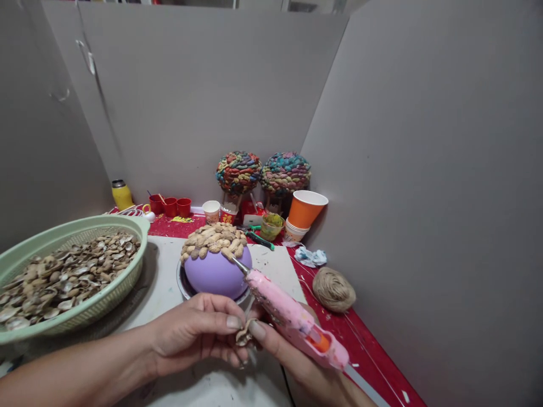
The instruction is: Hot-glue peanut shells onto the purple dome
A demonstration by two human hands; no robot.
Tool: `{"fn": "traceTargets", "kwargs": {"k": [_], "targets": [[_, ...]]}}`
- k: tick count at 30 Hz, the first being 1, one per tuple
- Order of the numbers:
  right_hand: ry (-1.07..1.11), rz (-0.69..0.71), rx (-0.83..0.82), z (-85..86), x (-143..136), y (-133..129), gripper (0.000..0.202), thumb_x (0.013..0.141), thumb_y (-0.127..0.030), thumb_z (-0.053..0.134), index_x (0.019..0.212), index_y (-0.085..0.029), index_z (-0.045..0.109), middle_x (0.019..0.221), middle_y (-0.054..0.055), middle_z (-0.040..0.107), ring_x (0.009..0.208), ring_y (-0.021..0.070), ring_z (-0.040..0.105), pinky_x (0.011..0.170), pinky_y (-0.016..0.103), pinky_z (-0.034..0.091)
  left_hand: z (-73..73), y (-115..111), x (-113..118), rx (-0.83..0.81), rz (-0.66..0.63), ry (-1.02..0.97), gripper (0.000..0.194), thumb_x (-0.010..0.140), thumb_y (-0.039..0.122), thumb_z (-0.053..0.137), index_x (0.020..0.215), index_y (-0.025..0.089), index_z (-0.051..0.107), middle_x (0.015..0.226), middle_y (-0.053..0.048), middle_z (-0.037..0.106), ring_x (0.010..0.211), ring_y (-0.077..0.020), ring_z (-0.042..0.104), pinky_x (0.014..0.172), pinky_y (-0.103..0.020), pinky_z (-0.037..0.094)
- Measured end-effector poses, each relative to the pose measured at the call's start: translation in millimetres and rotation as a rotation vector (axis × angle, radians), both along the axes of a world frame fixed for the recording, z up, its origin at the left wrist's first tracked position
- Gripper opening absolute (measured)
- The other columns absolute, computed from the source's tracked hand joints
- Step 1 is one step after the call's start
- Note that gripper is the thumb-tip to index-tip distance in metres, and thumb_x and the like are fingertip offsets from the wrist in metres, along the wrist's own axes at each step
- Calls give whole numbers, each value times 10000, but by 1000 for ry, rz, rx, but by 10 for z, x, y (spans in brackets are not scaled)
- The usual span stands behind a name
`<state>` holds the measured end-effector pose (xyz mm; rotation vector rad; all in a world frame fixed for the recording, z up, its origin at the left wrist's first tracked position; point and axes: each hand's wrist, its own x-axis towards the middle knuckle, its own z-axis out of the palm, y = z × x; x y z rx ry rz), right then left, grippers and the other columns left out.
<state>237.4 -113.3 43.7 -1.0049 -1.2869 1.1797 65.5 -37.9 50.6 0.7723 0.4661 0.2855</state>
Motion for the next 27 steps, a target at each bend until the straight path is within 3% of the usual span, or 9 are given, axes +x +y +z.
{"fn": "traceTargets", "kwargs": {"k": [8, 17, 21, 27], "targets": [[9, -17, -15, 21, -28, -25, 323, 840, -484, 708, 772, -186, 600, 726, 27, 599, 663, 196, 553, 624, 316, 463, -107, 0, 12, -50, 14, -99, 194, 682, 181, 820, 744, 122, 647, 715, -55, 694, 596, -116, 663, 590, -207, 551], [26, 27, 0, 21, -41, -23, 310, 844, -473, 713, 801, -178, 625, 730, 18, 608, 678, 187, 578, 649, 303, 490, -127, -17, 16, -49, -3, -145, 194, 691, 178, 814, 759, 118, 643, 690, -45, 681, 574, -105, 643, 571, -204, 556], [12, -120, -9, -75, 16, -36, 375, 863, -550, 671, 902, -177, 663, 720, 21, 610, 673, 173, 562, 638, 278, 464, -79, -7, -24, -30, 20, -165, 194, 690, 179, 814, 785, 123, 654, 692, -41, 681, 577, -102, 631, 574, -214, 561], [68, -223, -64, -83, 209, -78, 395, 863, -581, 642, 846, -187, 666, 734, 65, 633, 645, 191, 564, 520, 265, 409, -96, 64, -243, -18, 90, -133, 176, 704, 159, 798, 814, 114, 669, 700, -33, 649, 612, -100, 615, 610, -226, 552]]}}
